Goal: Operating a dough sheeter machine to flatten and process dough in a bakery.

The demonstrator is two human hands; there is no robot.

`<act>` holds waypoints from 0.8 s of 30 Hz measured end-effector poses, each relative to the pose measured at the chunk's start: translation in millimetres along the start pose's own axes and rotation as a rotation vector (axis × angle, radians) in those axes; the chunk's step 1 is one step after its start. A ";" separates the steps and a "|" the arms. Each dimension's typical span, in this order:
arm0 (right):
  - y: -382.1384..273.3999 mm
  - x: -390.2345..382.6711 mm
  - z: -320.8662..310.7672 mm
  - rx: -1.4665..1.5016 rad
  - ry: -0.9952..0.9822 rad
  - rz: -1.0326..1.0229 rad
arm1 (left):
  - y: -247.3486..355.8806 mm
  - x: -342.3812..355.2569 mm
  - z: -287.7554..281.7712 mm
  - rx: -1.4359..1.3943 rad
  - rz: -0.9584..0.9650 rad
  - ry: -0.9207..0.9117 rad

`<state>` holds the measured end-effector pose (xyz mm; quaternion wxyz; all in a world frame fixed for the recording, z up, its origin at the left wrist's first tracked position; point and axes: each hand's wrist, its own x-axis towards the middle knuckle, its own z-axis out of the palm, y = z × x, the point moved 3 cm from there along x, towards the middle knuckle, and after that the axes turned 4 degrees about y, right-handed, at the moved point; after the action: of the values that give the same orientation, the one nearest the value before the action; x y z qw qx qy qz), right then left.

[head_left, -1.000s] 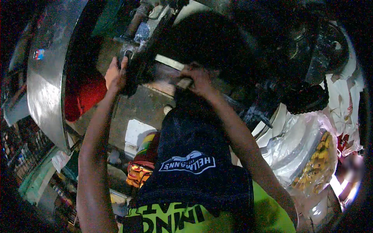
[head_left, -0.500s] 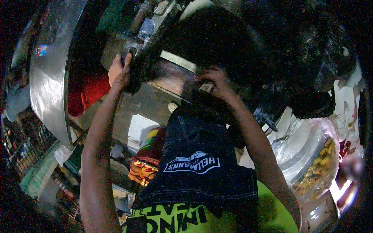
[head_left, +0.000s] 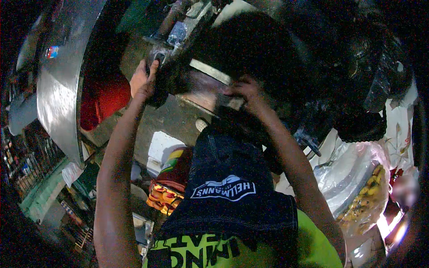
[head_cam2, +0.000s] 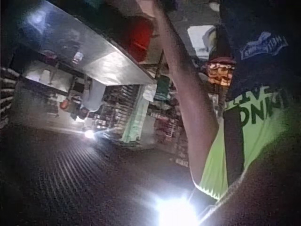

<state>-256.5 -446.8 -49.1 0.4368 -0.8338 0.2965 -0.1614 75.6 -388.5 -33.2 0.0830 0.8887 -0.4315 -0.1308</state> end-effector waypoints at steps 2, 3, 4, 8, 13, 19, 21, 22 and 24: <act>22.1 -20.9 5.9 -0.078 0.047 -0.008 | 1.2 3.5 -3.5 0.004 -0.017 -0.021; 26.8 -23.0 8.5 -0.081 0.042 -0.006 | 5.3 6.5 -5.2 -0.003 0.004 -0.035; 34.9 -21.5 9.5 -0.089 0.036 0.026 | 9.1 5.8 -6.2 -0.011 0.026 -0.049; 16.8 -14.4 -0.3 0.052 0.069 0.155 | 3.1 2.5 -0.5 -0.073 0.026 -0.048; -4.7 -90.6 -34.8 -0.143 0.269 0.257 | -26.8 11.3 -1.8 -0.071 0.060 0.033; -38.7 -77.2 -36.6 -0.045 0.364 0.262 | -13.3 10.3 -21.0 -0.062 0.027 -0.014; -24.7 -85.1 -33.1 -0.031 0.357 0.197 | -21.6 9.5 -18.5 -0.059 0.031 -0.039; -20.3 -91.2 -34.0 -0.015 0.350 0.133 | -27.4 9.7 -18.2 -0.064 0.026 -0.035; -30.2 -100.8 -42.9 0.045 0.256 0.225 | -40.3 6.3 -22.9 -0.068 0.009 -0.031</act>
<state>-346.4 -396.5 -0.9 0.4292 -0.7582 0.4374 -0.2228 116.4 -368.0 -22.9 0.1069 0.8814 -0.4318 -0.1587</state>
